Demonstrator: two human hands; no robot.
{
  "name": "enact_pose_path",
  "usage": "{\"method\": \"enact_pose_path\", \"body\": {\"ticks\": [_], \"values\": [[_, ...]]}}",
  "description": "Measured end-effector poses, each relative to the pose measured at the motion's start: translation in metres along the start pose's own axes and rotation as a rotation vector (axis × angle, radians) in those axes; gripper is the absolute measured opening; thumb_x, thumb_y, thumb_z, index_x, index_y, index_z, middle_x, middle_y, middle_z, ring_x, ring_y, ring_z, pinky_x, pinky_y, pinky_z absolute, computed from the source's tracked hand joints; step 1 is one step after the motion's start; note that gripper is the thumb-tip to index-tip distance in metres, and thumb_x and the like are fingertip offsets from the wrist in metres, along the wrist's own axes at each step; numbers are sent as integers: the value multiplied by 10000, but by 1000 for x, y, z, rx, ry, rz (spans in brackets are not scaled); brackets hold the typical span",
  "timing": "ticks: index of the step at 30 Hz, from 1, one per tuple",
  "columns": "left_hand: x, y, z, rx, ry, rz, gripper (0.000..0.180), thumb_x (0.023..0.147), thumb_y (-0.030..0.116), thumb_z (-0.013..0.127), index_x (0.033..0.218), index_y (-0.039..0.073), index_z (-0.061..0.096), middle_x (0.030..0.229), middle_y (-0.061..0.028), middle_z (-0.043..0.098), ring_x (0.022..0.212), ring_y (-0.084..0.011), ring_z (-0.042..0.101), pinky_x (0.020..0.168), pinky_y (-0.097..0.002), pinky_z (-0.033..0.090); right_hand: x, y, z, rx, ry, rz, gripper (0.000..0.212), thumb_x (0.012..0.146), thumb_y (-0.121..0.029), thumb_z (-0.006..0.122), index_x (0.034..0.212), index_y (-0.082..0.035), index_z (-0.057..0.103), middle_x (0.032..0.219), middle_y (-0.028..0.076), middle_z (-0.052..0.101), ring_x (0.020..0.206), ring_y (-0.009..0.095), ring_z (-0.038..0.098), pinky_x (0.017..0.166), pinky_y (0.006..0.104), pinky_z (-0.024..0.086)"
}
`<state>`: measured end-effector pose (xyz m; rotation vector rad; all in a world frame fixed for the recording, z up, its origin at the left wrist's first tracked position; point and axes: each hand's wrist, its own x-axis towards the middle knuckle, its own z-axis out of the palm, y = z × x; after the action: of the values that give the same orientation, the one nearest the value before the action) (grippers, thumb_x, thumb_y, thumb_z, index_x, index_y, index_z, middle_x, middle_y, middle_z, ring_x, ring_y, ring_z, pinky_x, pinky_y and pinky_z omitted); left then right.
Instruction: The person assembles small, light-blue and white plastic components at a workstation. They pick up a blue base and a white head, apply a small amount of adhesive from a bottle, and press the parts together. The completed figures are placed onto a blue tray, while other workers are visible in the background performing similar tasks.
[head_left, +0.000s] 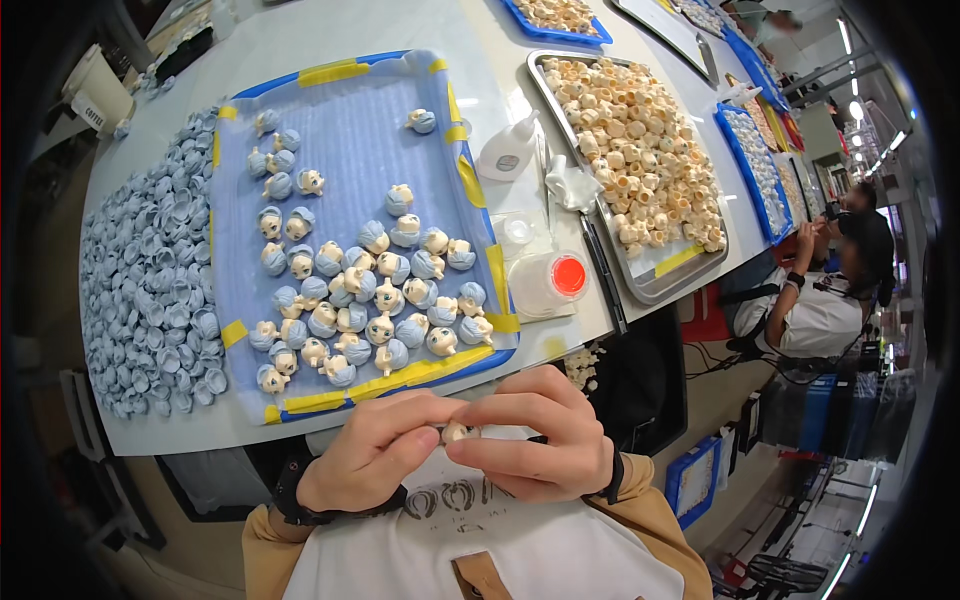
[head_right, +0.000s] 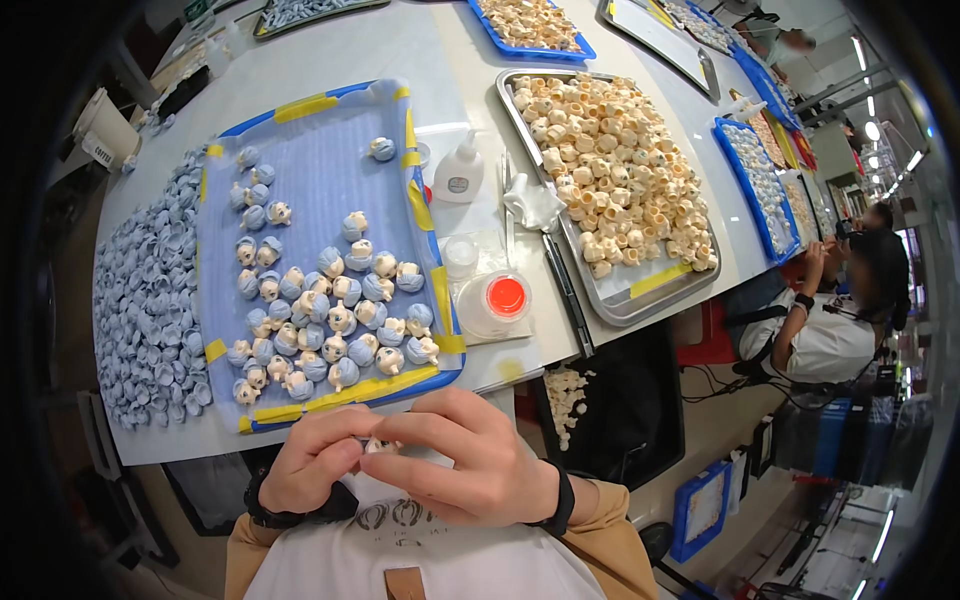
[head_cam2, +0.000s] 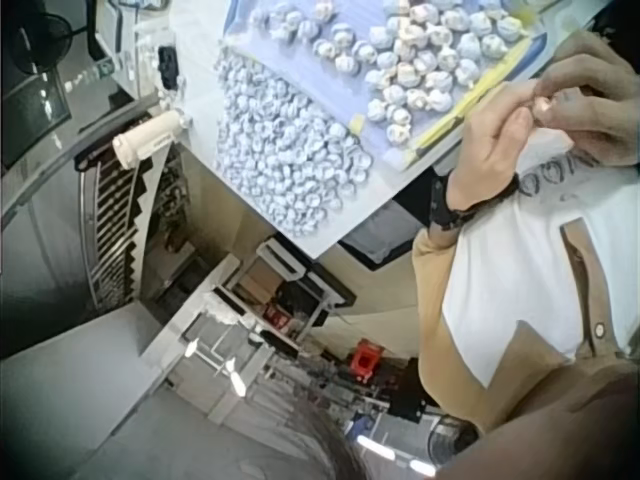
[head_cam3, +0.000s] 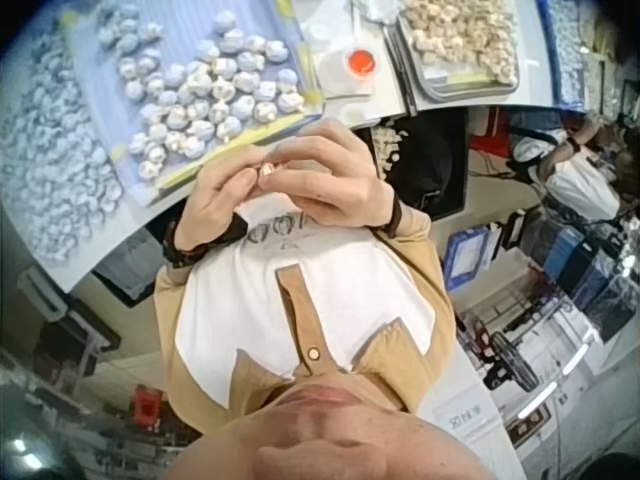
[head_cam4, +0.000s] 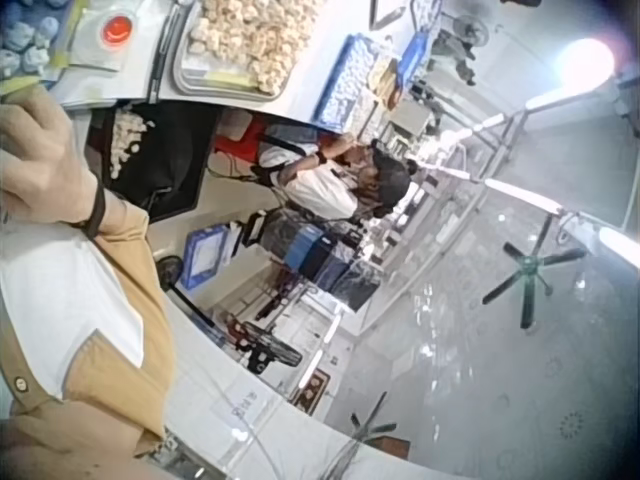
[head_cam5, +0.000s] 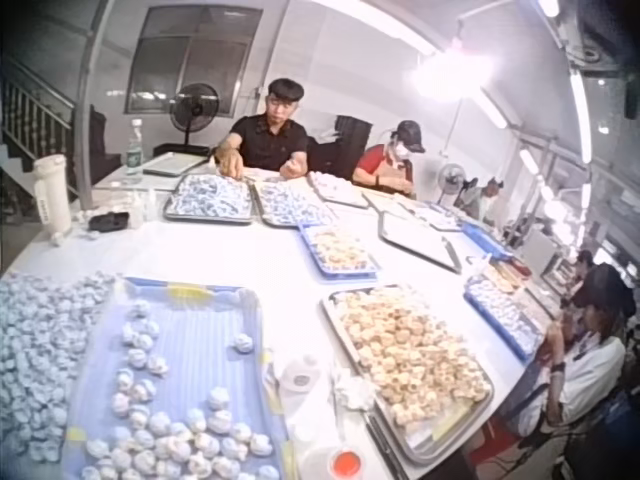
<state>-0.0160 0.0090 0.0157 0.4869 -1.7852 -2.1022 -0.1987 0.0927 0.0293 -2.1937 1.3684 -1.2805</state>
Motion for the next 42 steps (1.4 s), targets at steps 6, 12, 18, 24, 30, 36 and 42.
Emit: {"method": "enact_pose_path", "body": {"ticks": [6,12,18,24,30,36,42], "values": [[-3,-6,-2,-40,227,17,305,815,36,574,1120,24,575,1012,-70,632,629,-59,403,607,-199,373,-1,2,-50,-295,295,201,334,598,39,675,920,-50,676,916,98,626,770,212,574,641,304,461],[-9,-2,0,184,223,-52,377,741,-6,664,1108,32,587,1015,-74,656,511,-32,376,480,-185,342,5,33,-65,-381,227,377,335,629,83,673,945,-30,669,896,98,622,758,214,568,656,295,453],[-15,-5,-10,236,213,45,380,722,7,688,1093,34,612,942,-52,637,514,-46,396,478,-183,335,13,43,-59,-430,141,341,297,666,55,661,944,-48,670,872,76,607,747,228,543,656,308,432],[-17,-6,-14,140,221,70,398,700,13,716,1084,27,612,923,-38,626,538,-35,397,533,-181,344,11,46,-53,-509,126,304,273,684,40,660,941,-51,659,861,74,599,721,242,527,669,333,419],[-18,-13,-11,-51,311,72,379,710,28,725,1062,-4,589,898,-29,624,554,-28,409,542,-183,346,1,45,-50,-509,211,323,269,662,37,690,911,-51,640,862,85,600,729,235,545,657,314,431],[-15,-12,-9,-66,307,99,344,730,25,710,1054,-5,598,843,-30,616,578,-18,417,540,-178,340,-12,38,-37,-353,393,355,298,631,66,698,902,-33,624,851,107,610,741,217,569,643,286,450],[-6,-11,0,-350,262,25,371,805,58,647,1134,-23,494,909,-46,589,620,-13,443,560,-173,360,7,5,-12,230,181,134,370,605,65,711,954,-34,639,904,94,632,783,213,597,650,298,448]]}}
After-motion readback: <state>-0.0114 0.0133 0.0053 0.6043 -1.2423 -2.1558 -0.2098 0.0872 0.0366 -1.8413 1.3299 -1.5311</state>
